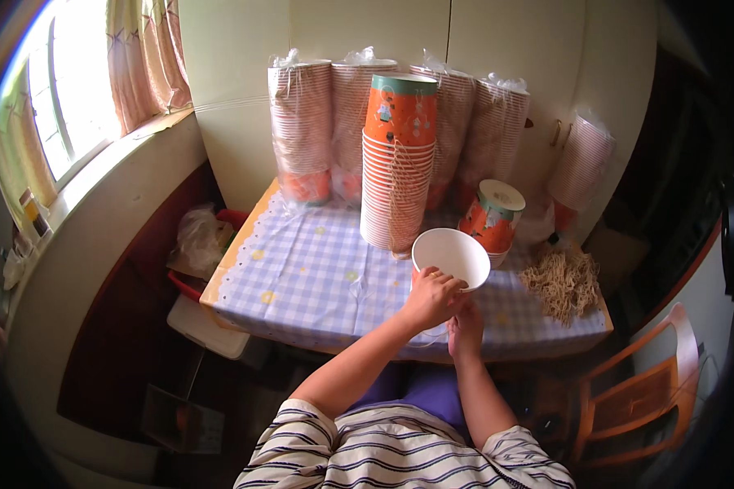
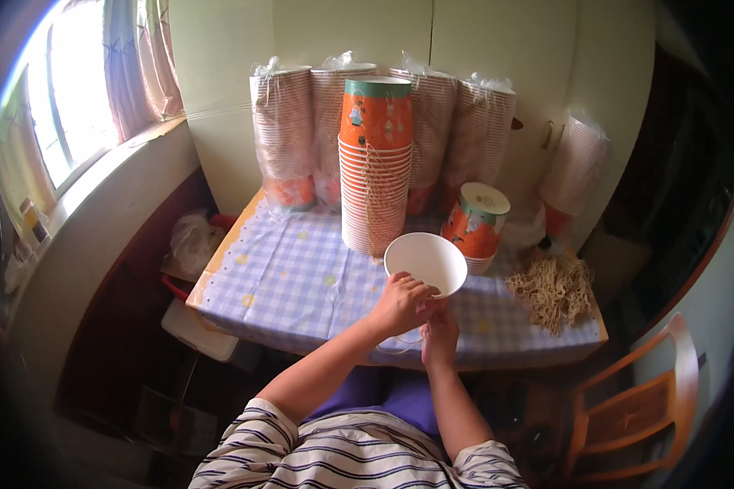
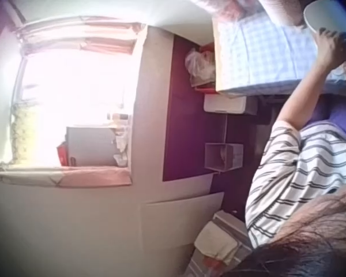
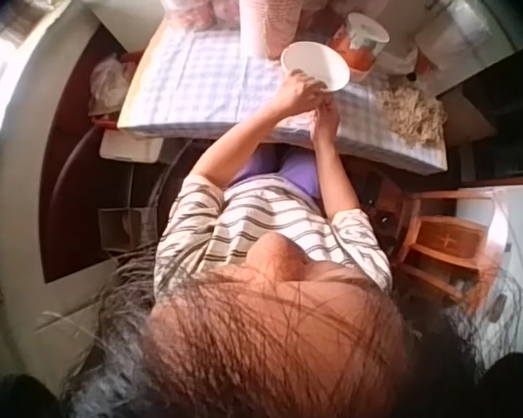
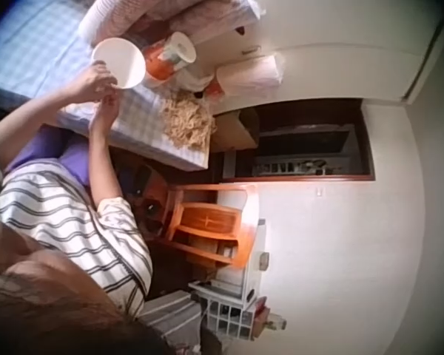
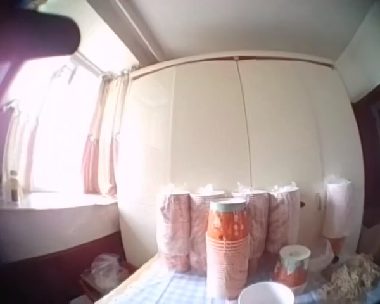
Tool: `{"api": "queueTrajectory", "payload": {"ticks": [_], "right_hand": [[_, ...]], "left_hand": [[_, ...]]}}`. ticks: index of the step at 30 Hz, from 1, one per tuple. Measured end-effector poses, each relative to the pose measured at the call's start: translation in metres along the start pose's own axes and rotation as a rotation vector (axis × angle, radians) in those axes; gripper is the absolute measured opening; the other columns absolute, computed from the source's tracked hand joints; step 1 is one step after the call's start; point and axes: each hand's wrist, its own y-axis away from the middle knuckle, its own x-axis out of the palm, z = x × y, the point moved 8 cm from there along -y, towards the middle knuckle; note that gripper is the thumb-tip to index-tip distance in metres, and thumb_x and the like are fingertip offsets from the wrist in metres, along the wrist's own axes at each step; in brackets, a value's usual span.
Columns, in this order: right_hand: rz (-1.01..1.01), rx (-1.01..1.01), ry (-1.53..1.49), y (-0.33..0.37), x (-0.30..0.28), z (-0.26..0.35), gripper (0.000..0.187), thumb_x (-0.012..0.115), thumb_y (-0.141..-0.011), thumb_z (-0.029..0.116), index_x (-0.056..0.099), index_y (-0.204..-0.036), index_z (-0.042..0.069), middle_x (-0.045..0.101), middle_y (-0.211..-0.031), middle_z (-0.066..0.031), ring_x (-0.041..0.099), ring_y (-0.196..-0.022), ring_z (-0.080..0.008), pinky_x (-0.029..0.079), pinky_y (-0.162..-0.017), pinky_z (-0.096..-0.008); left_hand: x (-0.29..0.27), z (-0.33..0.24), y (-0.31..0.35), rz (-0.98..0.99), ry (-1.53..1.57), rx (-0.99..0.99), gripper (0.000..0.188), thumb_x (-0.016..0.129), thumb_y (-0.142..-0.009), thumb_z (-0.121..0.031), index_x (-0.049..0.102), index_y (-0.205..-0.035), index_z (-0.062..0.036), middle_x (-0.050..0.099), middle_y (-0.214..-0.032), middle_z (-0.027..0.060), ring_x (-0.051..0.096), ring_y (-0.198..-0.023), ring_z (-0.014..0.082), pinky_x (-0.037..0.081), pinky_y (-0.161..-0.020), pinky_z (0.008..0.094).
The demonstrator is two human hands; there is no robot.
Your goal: Tying a string around a paper bowl and organizing stacks of bowls for packaging.
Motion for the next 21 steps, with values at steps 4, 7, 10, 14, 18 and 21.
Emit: {"api": "queueTrajectory", "payload": {"ticks": [4,7,10,14,18,21], "right_hand": [[0.001,-0.008,0.003,-0.0004,0.0023,0.0037,0.011,0.062,-0.089,0.018,0.061,-0.091,0.007,0.056,-0.071,0.0026,0.036,-0.049,-0.0004,0.026,-0.044,-0.0179],[-0.025,-0.012,0.045,-0.0023,-0.0026,0.0052,0.013,0.062,-0.089,0.019,0.062,-0.09,0.006,0.055,-0.071,0.0021,0.037,-0.05,-0.0005,0.027,-0.044,-0.0173],[-0.026,-0.017,0.076,-0.0033,-0.0054,0.0063,0.015,0.063,-0.088,0.019,0.062,-0.091,0.005,0.054,-0.069,0.0019,0.037,-0.05,-0.0006,0.027,-0.044,-0.0169],[-0.026,-0.014,0.062,0.0004,-0.0015,0.0066,0.015,0.064,-0.088,0.019,0.062,-0.09,0.004,0.052,-0.066,0.0021,0.037,-0.048,-0.001,0.027,-0.043,-0.0167],[-0.03,-0.035,0.034,0.0025,-0.0032,0.0035,0.015,0.064,-0.088,0.019,0.061,-0.088,0.004,0.051,-0.065,0.002,0.037,-0.047,-0.0015,0.028,-0.043,-0.0172],[-0.045,-0.019,0.017,0.0024,-0.0028,0.0011,0.016,0.063,-0.089,0.019,0.058,-0.085,0.005,0.05,-0.064,0.0015,0.037,-0.046,-0.0018,0.028,-0.042,-0.0176]], "left_hand": [[-0.0016,-0.0016,-0.0005,-0.027,0.016,0.019,0.014,0.067,-0.071,-0.019,0.065,-0.081,-0.0095,0.065,-0.076,0.006,0.062,-0.078,0.0231,0.041,-0.08,0.037],[-0.0034,-0.0044,0.0005,-0.063,0.029,0.023,0.012,0.067,-0.073,-0.019,0.065,-0.079,-0.0094,0.065,-0.077,0.0051,0.062,-0.078,0.0224,0.04,-0.08,0.0364],[-0.0044,-0.005,0.0001,-0.067,0.038,0.038,0.011,0.067,-0.074,-0.019,0.065,-0.079,-0.0094,0.065,-0.076,0.0049,0.062,-0.078,0.0221,0.04,-0.081,0.0363],[-0.0005,-0.0014,-0.0004,-0.019,0.03,0.047,0.015,0.067,-0.072,-0.019,0.066,-0.083,-0.0092,0.065,-0.078,0.0046,0.062,-0.079,0.0223,0.04,-0.082,0.0371],[-0.0001,-0.0028,-0.0016,0.054,-0.004,0.076,0.021,0.068,-0.069,-0.019,0.065,-0.088,-0.0088,0.065,-0.082,0.0056,0.062,-0.081,0.0241,0.041,-0.084,0.0379],[-0.0005,-0.0044,-0.0045,0.077,-0.044,0.106,0.022,0.068,-0.069,-0.018,0.065,-0.089,-0.0085,0.065,-0.082,0.0066,0.062,-0.082,0.0256,0.043,-0.082,0.0381]]}}
